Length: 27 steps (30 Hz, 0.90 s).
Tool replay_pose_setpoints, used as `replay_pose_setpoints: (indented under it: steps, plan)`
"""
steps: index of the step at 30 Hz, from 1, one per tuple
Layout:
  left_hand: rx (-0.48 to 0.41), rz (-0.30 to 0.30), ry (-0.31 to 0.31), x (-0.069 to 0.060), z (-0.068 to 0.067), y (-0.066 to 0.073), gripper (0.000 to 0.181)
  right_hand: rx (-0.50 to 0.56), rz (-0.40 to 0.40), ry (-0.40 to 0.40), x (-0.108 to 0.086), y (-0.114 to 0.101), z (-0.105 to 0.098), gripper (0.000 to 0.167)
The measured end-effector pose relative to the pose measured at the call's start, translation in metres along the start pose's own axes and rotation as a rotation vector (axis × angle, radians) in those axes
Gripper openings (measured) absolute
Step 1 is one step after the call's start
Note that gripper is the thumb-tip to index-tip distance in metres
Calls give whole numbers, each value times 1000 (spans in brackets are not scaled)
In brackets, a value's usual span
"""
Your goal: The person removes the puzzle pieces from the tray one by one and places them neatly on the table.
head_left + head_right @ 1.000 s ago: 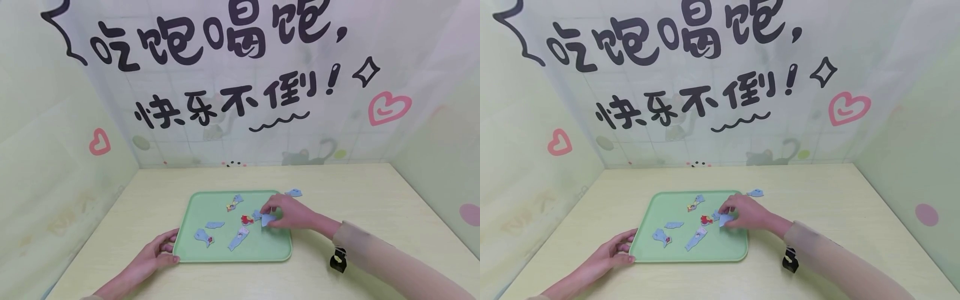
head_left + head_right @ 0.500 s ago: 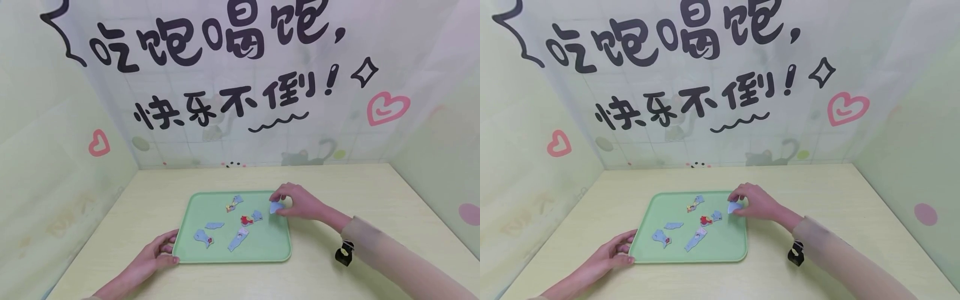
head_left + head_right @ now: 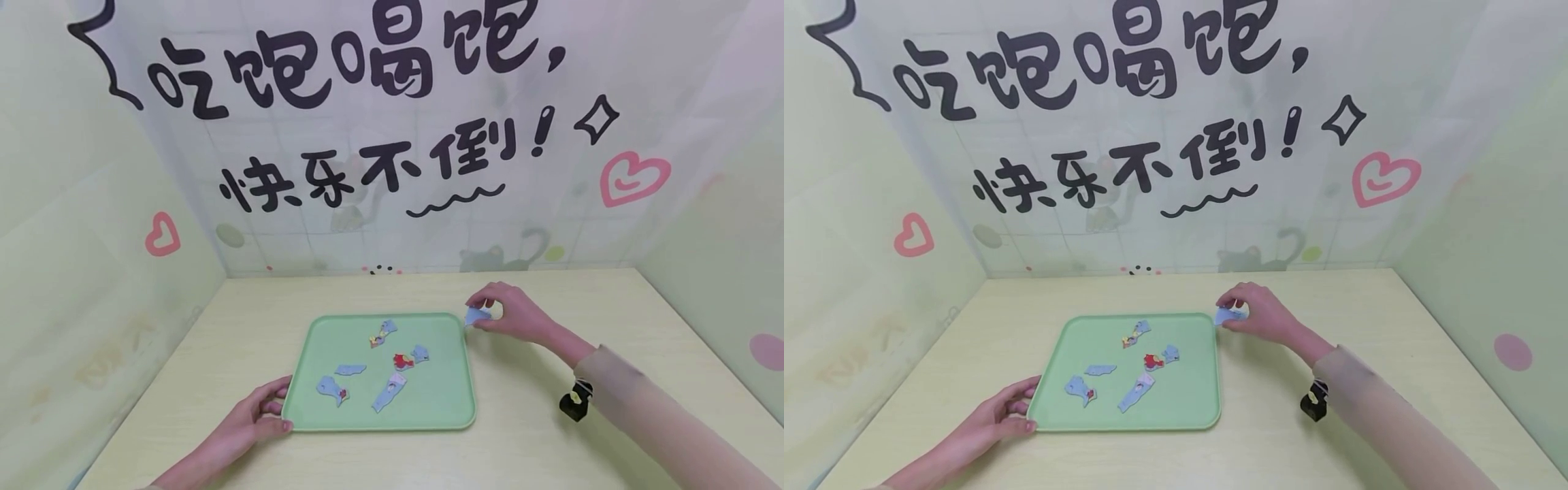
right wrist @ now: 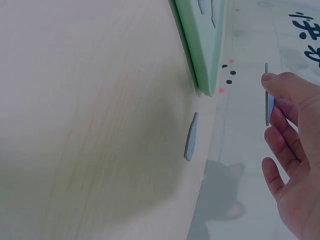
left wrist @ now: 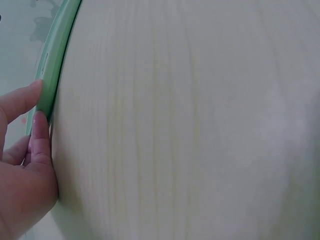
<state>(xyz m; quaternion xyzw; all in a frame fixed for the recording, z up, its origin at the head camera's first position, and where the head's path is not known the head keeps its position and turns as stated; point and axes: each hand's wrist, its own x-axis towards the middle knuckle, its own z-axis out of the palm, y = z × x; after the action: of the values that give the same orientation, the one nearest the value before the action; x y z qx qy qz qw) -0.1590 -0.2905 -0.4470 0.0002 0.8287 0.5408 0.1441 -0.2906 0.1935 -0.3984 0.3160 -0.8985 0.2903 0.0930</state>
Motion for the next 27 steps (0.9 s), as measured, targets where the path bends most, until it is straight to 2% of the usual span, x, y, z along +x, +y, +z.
replay_pose_setpoints:
  steps: [9, 17, 27]
  plan:
    - [3, -8, 3, 0, 0, 1, 84, -3, 75, 49, -4, 28, -13, 36]
    - [3, -19, 4, -1, 1, 2, 84, -22, 135, 60, -7, 50, -19, 36]
    - [-4, -9, 5, -1, 1, 3, 84, 6, 208, 48, -12, 74, -18, 39]
